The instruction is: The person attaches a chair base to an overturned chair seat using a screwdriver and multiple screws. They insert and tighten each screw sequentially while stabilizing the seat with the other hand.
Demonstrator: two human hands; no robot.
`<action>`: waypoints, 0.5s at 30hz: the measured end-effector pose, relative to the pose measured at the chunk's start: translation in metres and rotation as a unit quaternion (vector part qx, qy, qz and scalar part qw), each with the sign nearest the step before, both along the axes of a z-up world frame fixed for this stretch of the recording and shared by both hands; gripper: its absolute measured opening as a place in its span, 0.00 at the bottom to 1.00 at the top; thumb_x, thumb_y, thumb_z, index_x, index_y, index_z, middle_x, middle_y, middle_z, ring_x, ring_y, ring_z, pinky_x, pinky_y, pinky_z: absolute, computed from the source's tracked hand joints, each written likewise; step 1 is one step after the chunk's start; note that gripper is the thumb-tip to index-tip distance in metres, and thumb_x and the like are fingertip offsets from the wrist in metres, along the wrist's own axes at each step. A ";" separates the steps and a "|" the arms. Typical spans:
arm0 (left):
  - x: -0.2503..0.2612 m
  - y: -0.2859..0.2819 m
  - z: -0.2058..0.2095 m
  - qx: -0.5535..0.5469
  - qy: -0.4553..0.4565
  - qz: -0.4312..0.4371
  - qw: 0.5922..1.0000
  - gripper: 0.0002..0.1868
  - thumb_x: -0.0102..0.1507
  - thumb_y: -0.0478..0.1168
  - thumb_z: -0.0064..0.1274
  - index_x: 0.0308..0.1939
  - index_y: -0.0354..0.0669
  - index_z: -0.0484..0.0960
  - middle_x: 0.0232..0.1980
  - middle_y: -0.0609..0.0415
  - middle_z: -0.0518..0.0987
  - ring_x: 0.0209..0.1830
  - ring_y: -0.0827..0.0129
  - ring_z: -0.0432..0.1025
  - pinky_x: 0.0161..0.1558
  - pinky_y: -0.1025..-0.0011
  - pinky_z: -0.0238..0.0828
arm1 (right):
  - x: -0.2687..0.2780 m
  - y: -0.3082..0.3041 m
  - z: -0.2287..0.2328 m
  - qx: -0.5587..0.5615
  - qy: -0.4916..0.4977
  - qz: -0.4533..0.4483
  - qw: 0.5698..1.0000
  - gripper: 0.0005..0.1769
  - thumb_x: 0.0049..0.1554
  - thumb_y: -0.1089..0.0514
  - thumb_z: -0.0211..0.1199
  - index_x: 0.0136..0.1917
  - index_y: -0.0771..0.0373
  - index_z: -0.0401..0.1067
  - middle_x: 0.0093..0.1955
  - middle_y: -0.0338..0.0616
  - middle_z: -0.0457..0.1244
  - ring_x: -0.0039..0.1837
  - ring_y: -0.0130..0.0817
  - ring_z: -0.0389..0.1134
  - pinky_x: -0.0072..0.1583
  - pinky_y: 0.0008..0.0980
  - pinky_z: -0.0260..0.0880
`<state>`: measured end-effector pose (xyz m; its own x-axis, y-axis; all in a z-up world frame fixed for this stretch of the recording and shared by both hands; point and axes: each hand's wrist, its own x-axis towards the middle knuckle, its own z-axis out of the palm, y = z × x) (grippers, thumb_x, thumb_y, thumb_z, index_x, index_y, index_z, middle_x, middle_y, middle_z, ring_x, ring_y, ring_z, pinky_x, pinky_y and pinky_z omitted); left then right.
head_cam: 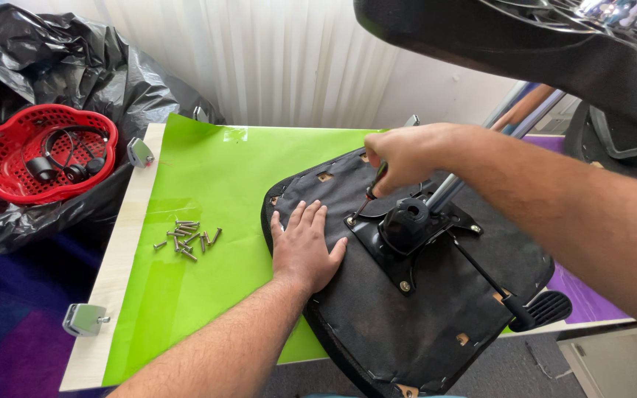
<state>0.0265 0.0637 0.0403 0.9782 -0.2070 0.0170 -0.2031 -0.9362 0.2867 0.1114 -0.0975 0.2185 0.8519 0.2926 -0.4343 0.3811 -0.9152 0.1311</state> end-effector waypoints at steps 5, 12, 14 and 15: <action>0.000 0.000 -0.002 0.000 0.004 0.003 1.000 0.41 0.65 0.65 0.39 0.77 0.48 0.55 0.81 0.58 0.53 0.83 0.68 0.39 0.77 0.46 0.20 | -0.019 0.006 0.012 0.004 -0.020 0.092 0.996 0.16 0.50 0.52 0.72 0.50 0.60 0.80 0.49 0.44 0.73 0.53 0.37 0.75 0.57 0.37 0.74; 0.000 0.000 -0.002 0.003 0.013 0.005 1.000 0.41 0.65 0.65 0.38 0.77 0.49 0.54 0.81 0.59 0.51 0.83 0.69 0.38 0.77 0.47 0.19 | -0.019 0.009 0.018 0.026 -0.038 0.160 0.986 0.14 0.52 0.51 0.70 0.51 0.54 0.83 0.50 0.39 0.74 0.53 0.37 0.74 0.59 0.37 0.74; 0.001 -0.001 -0.001 0.007 0.013 0.002 1.000 0.41 0.65 0.65 0.38 0.77 0.49 0.54 0.81 0.59 0.51 0.83 0.69 0.38 0.77 0.47 0.19 | -0.014 0.003 0.016 0.046 -0.027 0.151 0.987 0.13 0.52 0.52 0.69 0.50 0.55 0.83 0.48 0.39 0.74 0.49 0.37 0.76 0.57 0.36 0.75; 0.000 -0.001 -0.001 0.008 0.011 0.002 1.000 0.41 0.65 0.65 0.38 0.77 0.49 0.54 0.82 0.59 0.51 0.83 0.69 0.38 0.77 0.47 0.19 | -0.010 0.002 0.015 0.060 -0.021 0.142 0.988 0.13 0.52 0.52 0.69 0.50 0.55 0.83 0.47 0.40 0.74 0.47 0.37 0.76 0.56 0.36 0.76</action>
